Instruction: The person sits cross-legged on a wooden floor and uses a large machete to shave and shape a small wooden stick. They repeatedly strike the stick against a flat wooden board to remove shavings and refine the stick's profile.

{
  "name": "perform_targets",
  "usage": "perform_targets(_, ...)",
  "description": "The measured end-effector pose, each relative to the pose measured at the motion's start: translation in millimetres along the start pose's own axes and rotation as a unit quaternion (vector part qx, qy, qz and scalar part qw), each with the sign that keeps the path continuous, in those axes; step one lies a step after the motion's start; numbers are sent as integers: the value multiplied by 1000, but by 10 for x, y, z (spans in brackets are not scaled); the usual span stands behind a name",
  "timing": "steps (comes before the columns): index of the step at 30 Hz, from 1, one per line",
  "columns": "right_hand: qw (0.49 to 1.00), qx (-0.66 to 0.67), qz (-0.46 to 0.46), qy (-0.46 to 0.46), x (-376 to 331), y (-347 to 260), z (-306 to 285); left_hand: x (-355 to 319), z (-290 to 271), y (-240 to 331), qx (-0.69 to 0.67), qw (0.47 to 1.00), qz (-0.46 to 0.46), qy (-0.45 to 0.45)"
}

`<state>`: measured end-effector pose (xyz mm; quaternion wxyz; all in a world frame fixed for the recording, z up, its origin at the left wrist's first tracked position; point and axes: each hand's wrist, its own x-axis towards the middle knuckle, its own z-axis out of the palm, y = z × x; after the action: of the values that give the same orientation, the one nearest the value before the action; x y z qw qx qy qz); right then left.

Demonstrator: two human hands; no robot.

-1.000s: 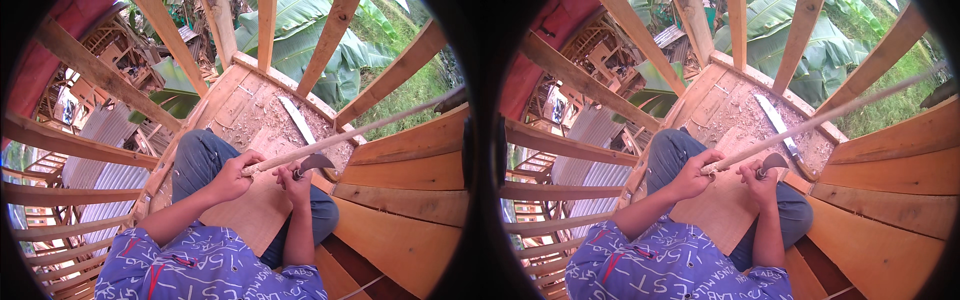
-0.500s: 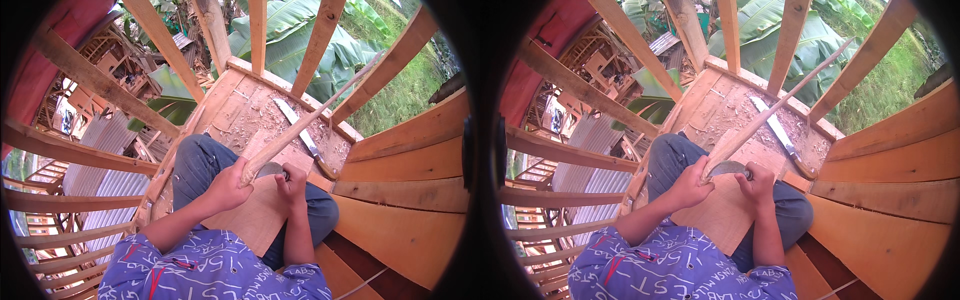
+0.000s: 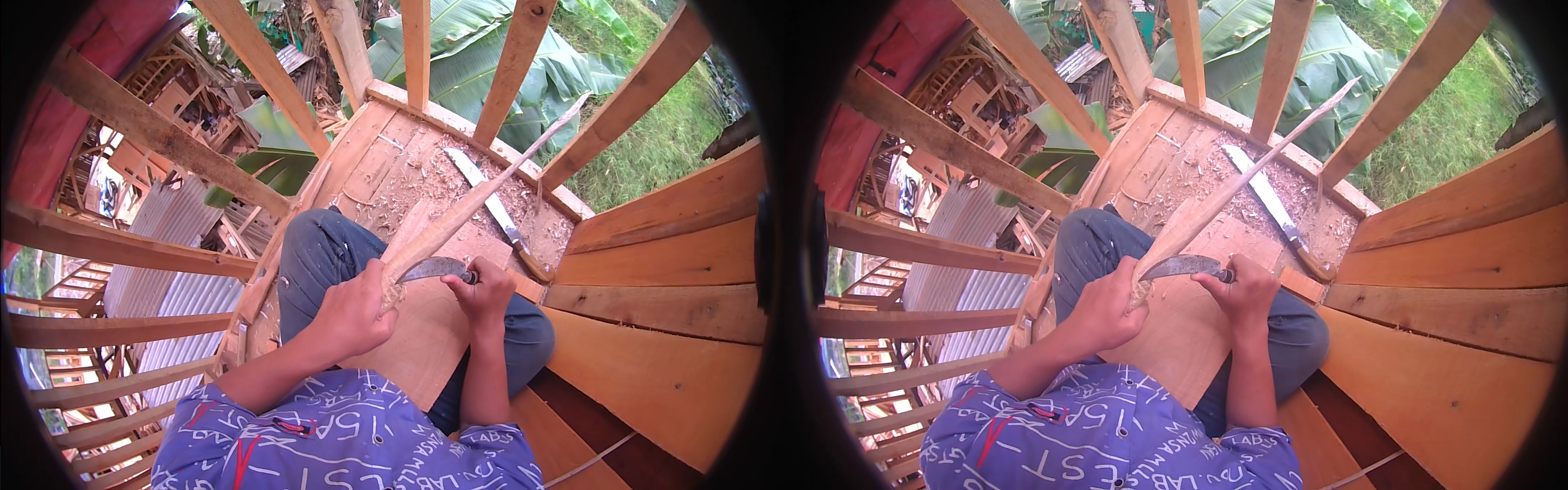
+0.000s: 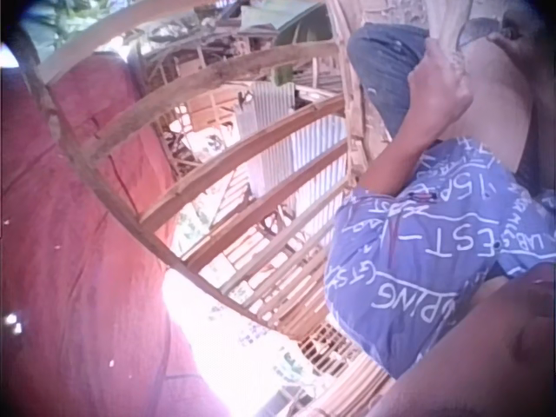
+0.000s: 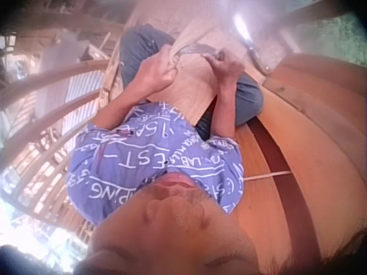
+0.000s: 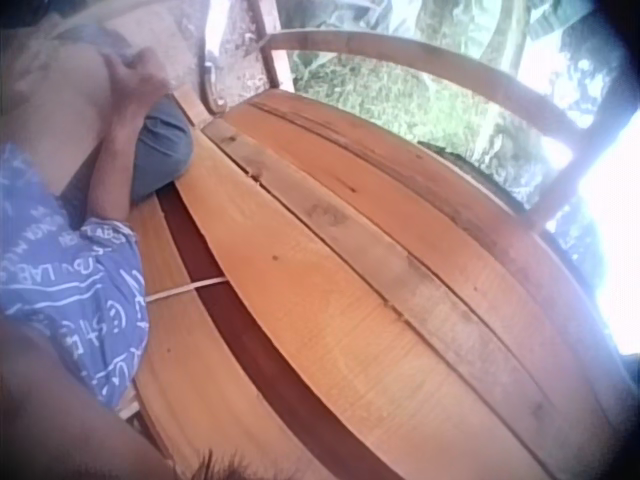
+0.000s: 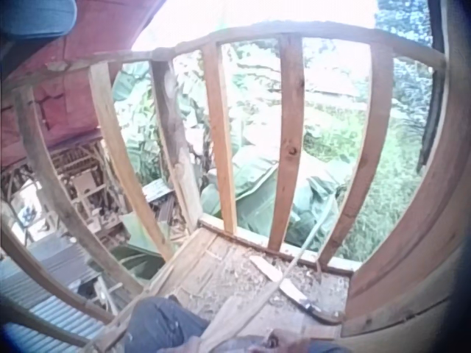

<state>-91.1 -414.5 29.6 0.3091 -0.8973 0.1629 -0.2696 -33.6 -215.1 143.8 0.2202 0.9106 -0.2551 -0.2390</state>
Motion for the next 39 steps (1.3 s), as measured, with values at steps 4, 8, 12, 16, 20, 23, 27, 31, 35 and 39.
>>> perform_targets(4, 1000, -21, 11, -4, -11, -25, -2, -24, -14, -31, -28, 1000, -4, -8)
perform_targets(8, 999, -37, -2, 22, -11, -21, 42, -6, 16, -120, -78, 996, -24, -38)
perform_targets(12, 972, 76, 214, 61, 154, 500, -129, -56, 70, -212, -155, 987, -14, -33)
perform_targets(16, 981, 56, 187, -4, 187, 276, -188, -44, 173, -460, -238, 971, -25, 9)
perform_targets(20, 990, 35, 96, -92, -15, -240, 100, 61, 71, -345, -179, 982, -43, -28)
perform_targets(23, 993, -15, 61, -100, 3, -334, 93, 14, 154, -220, -197, 979, -15, -49)
perform_targets(27, 994, -58, 90, -34, 23, -154, 28, -31, 180, -141, -194, 979, -30, -55)
perform_targets(31, 975, -48, 216, 21, 171, 251, -97, -137, 236, -182, -231, 971, 1, -68)
perform_targets(35, 976, -7, 216, -8, 190, 300, -151, -134, 310, -342, -328, 934, -86, -113)
perform_targets(39, 989, -1, 111, -99, -27, -275, 75, -26, 144, -252, -371, 924, -38, -80)
